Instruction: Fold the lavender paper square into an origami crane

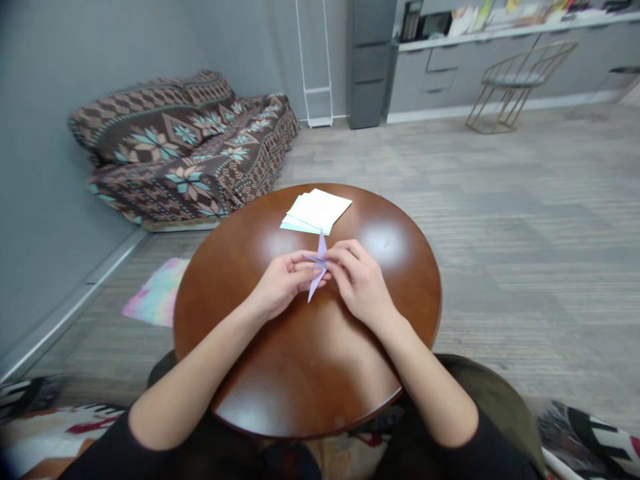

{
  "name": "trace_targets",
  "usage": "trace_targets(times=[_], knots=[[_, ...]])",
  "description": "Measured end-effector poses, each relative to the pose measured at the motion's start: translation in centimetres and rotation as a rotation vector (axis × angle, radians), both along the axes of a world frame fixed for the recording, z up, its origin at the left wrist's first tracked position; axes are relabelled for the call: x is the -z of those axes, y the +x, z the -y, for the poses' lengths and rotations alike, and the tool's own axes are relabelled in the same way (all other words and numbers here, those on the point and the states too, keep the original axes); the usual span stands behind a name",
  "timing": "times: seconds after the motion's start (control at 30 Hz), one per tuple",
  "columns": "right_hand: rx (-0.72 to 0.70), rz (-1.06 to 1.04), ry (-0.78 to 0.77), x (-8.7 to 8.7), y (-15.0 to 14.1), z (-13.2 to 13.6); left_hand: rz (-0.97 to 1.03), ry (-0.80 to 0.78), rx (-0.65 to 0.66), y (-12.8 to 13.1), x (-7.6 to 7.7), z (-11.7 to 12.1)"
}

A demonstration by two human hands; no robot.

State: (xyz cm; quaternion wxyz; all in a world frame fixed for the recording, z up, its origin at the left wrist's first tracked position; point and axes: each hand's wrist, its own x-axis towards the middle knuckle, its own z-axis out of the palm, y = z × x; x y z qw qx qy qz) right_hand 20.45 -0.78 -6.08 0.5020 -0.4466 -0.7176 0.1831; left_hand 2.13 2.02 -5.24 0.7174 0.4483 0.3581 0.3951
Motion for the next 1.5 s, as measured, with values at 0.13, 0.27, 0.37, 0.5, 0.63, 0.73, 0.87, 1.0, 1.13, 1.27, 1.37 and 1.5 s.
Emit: trace_targets(times=[0.13, 0.27, 0.37, 0.5, 0.63, 0.73, 0.87, 1.0, 1.13, 1.27, 1.37, 1.5], knots=[[0.024, 0.008, -0.040, 0.0, -0.1, -0.1, -0.069, 0.067, -0.035, 0.0, 0.3, -0.1], [0.005, -0.084, -0.145, 0.1, -0.1, -0.2, -0.152, 0.172, -0.029, 0.1, 0.3, -0.1], [-0.105, -0.265, -0.290, 0.1, -0.1, -0.2, -0.181, 0.251, -0.031, 0.0, 0.2, -0.3], [-0.042, -0.347, -0.242, 0.2, 0.3, -0.4, -0.301, 0.382, -0.054, -0.4, 0.2, -0.7], [0.144, 0.016, -0.041, 0.2, 0.8, -0.5, -0.486, 0.545, -0.035, -0.8, 0.2, -0.8], [0.167, 0.266, -0.009, 0.1, 1.1, -0.4, -0.559, 0.591, -0.040, -0.9, 0.2, -0.8], [0.079, 0.243, -0.152, 0.1, 1.2, -0.5, -0.544, 0.574, -0.155, -1.1, 0.2, -1.1], [-0.010, 0.017, -0.289, 0.0, 0.8, -0.6, -0.255, 0.348, -0.240, -1.2, 0.2, -1.5], [-0.111, -0.113, -0.400, -0.2, -0.1, -0.1, -0.070, 0.258, -0.247, -0.6, 0.3, -1.3], [-0.169, -0.207, -0.442, -0.7, -0.6, 0.3, -0.027, 0.243, -0.131, 0.2, 0.7, -0.7], [-0.187, -0.228, -0.485, -0.9, -0.6, 0.4, -0.095, 0.251, -0.128, 0.4, 1.0, -0.6], [-0.156, -0.239, -0.544, -0.7, -0.6, 0.3, -0.134, 0.271, -0.181, 0.1, 1.2, -0.8]])
